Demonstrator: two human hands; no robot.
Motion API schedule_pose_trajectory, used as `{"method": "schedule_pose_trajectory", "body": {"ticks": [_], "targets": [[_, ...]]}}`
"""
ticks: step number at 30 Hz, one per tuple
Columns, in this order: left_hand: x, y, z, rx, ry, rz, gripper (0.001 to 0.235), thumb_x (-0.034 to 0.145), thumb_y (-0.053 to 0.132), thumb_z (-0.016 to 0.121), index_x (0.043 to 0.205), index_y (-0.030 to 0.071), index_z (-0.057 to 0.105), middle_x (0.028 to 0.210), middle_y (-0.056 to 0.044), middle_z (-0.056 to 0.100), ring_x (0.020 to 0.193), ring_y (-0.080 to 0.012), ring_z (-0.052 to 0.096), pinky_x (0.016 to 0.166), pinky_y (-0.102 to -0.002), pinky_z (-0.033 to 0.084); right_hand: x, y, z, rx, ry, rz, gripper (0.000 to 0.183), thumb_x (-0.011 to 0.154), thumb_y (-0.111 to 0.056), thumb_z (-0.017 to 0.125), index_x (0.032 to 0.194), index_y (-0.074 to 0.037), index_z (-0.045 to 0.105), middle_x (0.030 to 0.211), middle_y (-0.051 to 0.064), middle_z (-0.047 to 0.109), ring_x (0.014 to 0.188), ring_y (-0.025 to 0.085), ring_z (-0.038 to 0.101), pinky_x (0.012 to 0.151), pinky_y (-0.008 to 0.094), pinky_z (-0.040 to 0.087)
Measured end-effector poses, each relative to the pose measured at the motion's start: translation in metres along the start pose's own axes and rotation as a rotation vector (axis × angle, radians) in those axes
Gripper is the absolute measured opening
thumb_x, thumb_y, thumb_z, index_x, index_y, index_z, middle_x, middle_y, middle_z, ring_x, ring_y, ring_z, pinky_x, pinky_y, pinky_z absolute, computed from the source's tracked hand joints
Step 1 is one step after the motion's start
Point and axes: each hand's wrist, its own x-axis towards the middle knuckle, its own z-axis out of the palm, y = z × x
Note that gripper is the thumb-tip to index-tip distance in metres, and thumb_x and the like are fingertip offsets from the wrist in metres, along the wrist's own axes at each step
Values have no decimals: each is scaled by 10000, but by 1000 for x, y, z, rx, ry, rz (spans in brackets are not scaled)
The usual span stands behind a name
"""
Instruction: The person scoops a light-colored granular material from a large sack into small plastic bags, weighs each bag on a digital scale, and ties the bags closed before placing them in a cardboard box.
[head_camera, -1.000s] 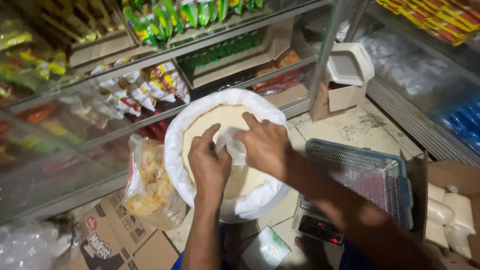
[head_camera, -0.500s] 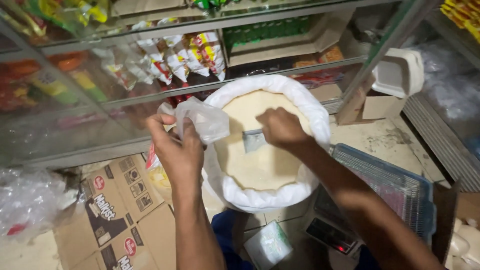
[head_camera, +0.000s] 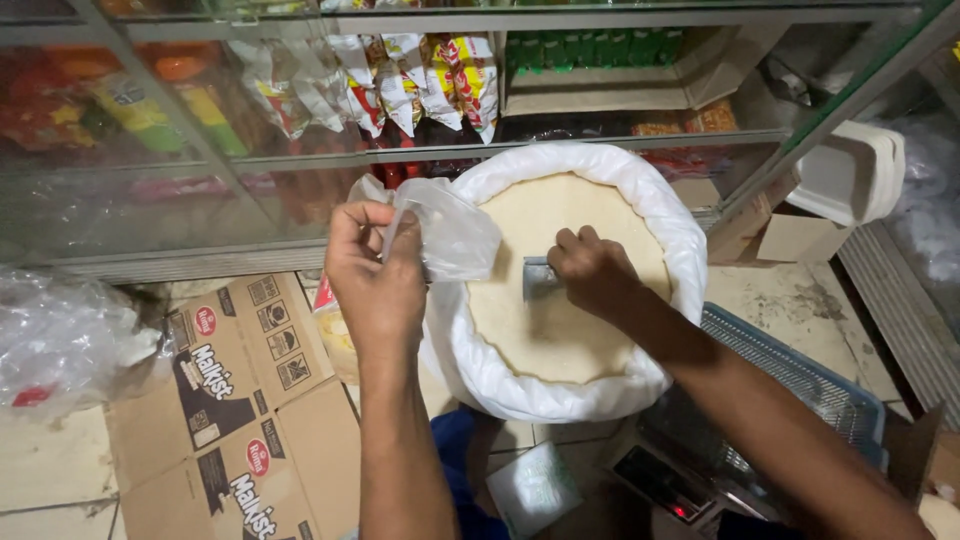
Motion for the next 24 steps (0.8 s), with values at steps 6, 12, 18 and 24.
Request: {"method": "schedule_pose_trajectory", "body": {"ticks": [6, 12, 18, 24], "targets": [[-3, 6, 2, 71, -49, 34, 118, 867, 6, 657, 945, 92, 677, 626, -50, 581, 491, -86, 496, 399, -235, 437, 12, -18, -60, 92, -395, 19, 79, 779, -197, 764, 851, -213, 736, 782, -17, 584, 609, 160, 660, 446, 327, 568], [-11, 19, 10, 53, 1, 153, 229, 865, -32, 610, 961, 100, 771, 758, -78, 667, 660, -111, 546, 610, -259, 507, 4, 2, -69, -181, -303, 78, 80, 859, -183, 707, 845, -239, 652, 799, -41, 555, 603, 107, 648, 483, 296, 517], [-7, 12, 11, 10, 66, 187, 247, 855, -23, 597, 998, 68, 777, 699, -68, 620, 581, -92, 501, 506, -246, 463, 4, 38, -64, 479, -516, 799, 83, 827, -203, 669, 815, -128, 637, 668, 83, 622, 677, 312, 702, 666, 445, 569], [-7, 9, 13, 10, 19, 138, 201, 831, 3, 630, 954, 63, 777, 632, -47, 592, 533, -88, 483, 489, -250, 444, -15, 23, -15, 703, -714, 1038, 171, 842, -260, 710, 788, -119, 629, 703, 124, 671, 752, 344, 722, 723, 479, 547]]}}
